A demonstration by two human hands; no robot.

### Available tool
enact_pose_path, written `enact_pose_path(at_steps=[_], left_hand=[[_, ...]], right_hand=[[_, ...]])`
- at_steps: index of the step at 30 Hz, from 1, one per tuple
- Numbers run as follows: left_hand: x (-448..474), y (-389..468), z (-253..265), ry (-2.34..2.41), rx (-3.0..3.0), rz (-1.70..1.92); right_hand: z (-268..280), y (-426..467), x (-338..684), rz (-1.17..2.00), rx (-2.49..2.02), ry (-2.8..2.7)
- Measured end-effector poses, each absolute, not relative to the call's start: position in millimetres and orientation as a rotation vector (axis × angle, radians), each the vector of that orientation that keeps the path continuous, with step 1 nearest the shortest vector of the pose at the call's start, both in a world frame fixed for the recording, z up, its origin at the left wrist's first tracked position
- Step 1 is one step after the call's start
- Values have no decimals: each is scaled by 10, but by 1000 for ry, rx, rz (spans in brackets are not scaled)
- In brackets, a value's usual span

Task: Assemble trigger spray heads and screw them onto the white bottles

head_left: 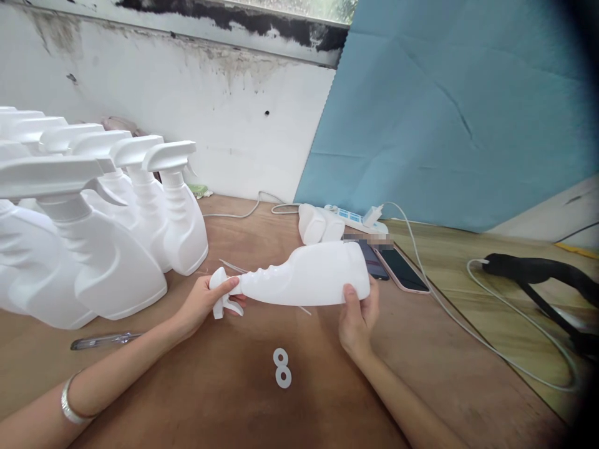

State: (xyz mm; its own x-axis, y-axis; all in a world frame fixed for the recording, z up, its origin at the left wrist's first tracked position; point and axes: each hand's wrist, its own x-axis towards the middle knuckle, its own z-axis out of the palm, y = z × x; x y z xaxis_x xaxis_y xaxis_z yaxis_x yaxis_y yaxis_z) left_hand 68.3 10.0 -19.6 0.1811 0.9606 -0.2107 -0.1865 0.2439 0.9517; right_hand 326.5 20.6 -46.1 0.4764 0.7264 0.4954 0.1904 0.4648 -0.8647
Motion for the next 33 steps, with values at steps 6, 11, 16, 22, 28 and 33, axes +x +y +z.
enact_pose_path(at_steps=[6, 11, 16, 22, 28, 33], left_hand=[[682, 48, -65, 1040, 1083, 1087], [684, 28, 96, 1128, 1266, 1051], [574, 114, 657, 1306, 1725, 1089], [471, 284, 1461, 1531, 2495, 1399], [581, 441, 1622, 1133, 3117, 1417], [782, 475, 1517, 671, 3296, 1496]], right_hand=[[-437, 215, 3283, 394, -1093, -1035], [-399, 227, 3323, 428, -1039, -1002], [-312, 190, 3269, 528, -940, -1067], [-276, 27, 3164, 723, -938, -1360], [-313, -137, 3114, 721, -939, -1881], [-336, -256, 2942, 459, -913, -2114]])
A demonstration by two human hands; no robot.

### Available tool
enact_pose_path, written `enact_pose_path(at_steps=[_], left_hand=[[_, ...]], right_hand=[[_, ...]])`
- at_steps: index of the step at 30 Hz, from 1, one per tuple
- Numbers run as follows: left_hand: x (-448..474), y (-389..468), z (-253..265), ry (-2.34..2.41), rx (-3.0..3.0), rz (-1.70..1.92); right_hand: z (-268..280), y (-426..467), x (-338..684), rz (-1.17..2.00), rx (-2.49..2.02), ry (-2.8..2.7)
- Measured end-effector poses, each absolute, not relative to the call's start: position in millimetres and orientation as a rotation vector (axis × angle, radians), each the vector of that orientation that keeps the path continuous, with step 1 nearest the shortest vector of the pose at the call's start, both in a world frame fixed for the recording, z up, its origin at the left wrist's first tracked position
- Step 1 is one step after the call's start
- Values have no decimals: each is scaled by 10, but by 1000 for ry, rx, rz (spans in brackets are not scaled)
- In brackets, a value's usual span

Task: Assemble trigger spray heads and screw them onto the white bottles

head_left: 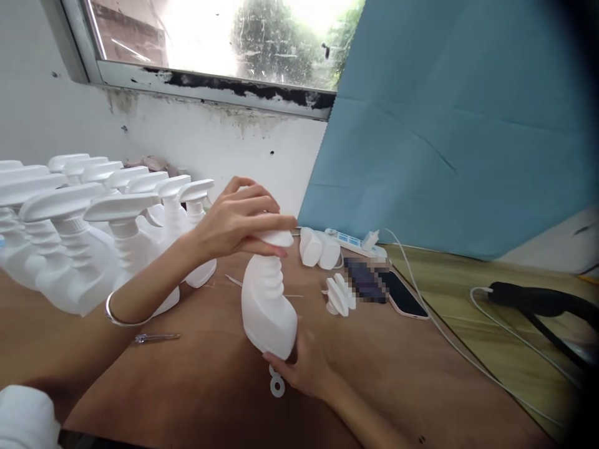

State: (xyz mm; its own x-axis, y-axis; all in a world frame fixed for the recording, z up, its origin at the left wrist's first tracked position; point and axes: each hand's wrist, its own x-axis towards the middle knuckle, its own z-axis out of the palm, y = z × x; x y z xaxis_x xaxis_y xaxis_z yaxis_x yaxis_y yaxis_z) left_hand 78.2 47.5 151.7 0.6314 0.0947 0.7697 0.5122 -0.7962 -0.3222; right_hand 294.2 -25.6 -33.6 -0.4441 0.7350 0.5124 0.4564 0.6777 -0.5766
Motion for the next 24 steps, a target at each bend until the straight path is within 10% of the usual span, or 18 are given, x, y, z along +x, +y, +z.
enact_pose_path(at_steps=[24], left_hand=[[1352, 165, 640, -1533, -2595, -2097]], right_hand=[[-461, -277, 2689, 378, -1044, -2073]])
